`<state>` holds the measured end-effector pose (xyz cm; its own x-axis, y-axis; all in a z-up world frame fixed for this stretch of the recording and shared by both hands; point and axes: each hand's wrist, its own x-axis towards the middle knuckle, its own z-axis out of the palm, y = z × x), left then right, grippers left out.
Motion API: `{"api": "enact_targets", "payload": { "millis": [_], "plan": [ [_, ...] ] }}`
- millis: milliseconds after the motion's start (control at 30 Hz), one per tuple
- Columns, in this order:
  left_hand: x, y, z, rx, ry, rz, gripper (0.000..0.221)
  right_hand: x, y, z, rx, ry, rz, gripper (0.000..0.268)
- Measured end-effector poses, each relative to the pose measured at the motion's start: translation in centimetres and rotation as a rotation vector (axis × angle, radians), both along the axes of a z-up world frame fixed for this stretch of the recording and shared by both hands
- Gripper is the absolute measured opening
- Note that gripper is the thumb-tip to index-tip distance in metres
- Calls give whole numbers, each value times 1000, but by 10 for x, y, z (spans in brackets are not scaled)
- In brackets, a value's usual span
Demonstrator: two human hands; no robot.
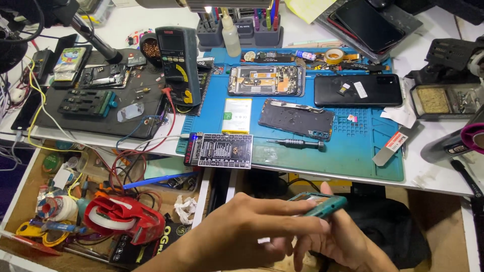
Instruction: Repairing a smartphone by carefully connecting internal ribbon cables and inspecting the chassis.
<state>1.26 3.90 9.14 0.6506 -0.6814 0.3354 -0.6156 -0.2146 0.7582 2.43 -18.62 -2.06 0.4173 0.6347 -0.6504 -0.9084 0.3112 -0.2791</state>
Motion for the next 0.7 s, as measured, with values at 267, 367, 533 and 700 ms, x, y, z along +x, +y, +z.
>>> {"api": "enact_targets", "payload": {
  "millis": [267,367,533,700],
  "plan": [
    [20,21,-26,-174,342,24,55,2,1,-2,92,-38,288,128],
    [23,34,-48,-219,607,136,59,2,-8,12,91,23,326,134],
    [23,51,-101,-720,1274,213,61,-16,-62,-30,780,-452,-69,95],
    [40,46,-82,-548,1474,89,55,8,-13,1,55,-678,-331,69]
  ]
}}
